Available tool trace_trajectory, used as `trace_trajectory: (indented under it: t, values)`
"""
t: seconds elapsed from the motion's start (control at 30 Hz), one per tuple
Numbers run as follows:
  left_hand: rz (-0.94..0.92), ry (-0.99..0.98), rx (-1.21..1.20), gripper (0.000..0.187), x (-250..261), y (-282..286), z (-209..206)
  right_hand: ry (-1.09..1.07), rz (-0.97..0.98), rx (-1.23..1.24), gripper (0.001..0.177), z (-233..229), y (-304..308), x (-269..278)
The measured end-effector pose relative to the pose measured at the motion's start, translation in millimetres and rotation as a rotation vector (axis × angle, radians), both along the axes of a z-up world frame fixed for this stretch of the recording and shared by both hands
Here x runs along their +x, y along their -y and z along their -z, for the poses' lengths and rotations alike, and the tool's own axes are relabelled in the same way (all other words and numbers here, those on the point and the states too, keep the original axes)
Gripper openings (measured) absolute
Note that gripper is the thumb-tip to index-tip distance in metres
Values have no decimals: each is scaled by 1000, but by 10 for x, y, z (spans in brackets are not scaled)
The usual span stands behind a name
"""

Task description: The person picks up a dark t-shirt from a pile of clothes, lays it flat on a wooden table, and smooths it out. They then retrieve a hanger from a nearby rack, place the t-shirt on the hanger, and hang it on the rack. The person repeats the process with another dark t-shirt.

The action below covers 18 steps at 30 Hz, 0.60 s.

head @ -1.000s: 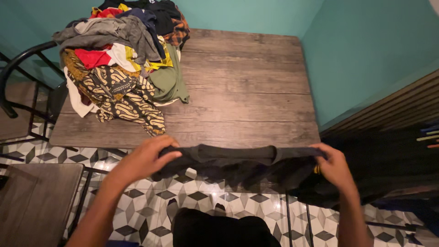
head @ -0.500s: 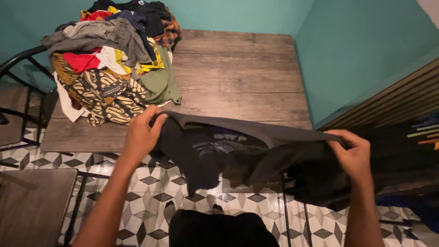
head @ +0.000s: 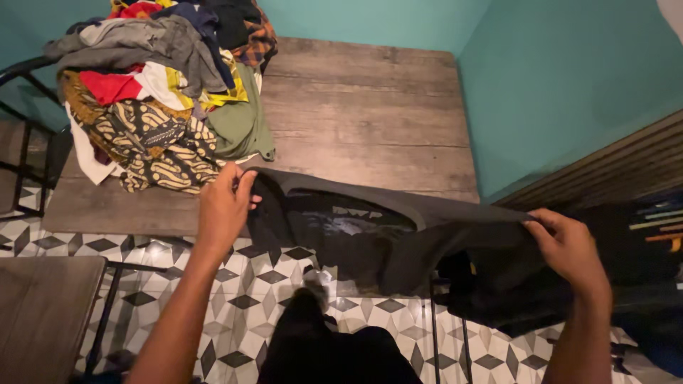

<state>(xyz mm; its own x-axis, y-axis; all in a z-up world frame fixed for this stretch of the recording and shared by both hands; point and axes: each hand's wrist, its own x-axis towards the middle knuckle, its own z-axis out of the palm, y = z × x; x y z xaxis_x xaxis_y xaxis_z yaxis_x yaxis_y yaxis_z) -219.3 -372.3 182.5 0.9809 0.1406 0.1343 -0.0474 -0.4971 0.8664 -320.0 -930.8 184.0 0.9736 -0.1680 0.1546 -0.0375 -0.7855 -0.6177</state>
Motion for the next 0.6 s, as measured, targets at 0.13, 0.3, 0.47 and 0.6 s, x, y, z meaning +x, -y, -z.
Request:
trace_trajectory:
  t: [0.13, 0.3, 0.47, 0.6]
  values:
    - [-117, 105, 355, 29, 198, 124, 201, -15, 170, -55, 26, 12, -5, 207]
    - [-127, 306, 258, 35, 725, 324, 401, 121, 348, 583, 22, 225, -24, 703]
    - [-196, 187, 185, 51, 1365, 574, 543, 274, 384, 499, 20, 619, 177, 1479]
    - [-230, 189, 243, 56, 2015, 763, 752, 230, 476, 487, 21, 912, 345, 2081]
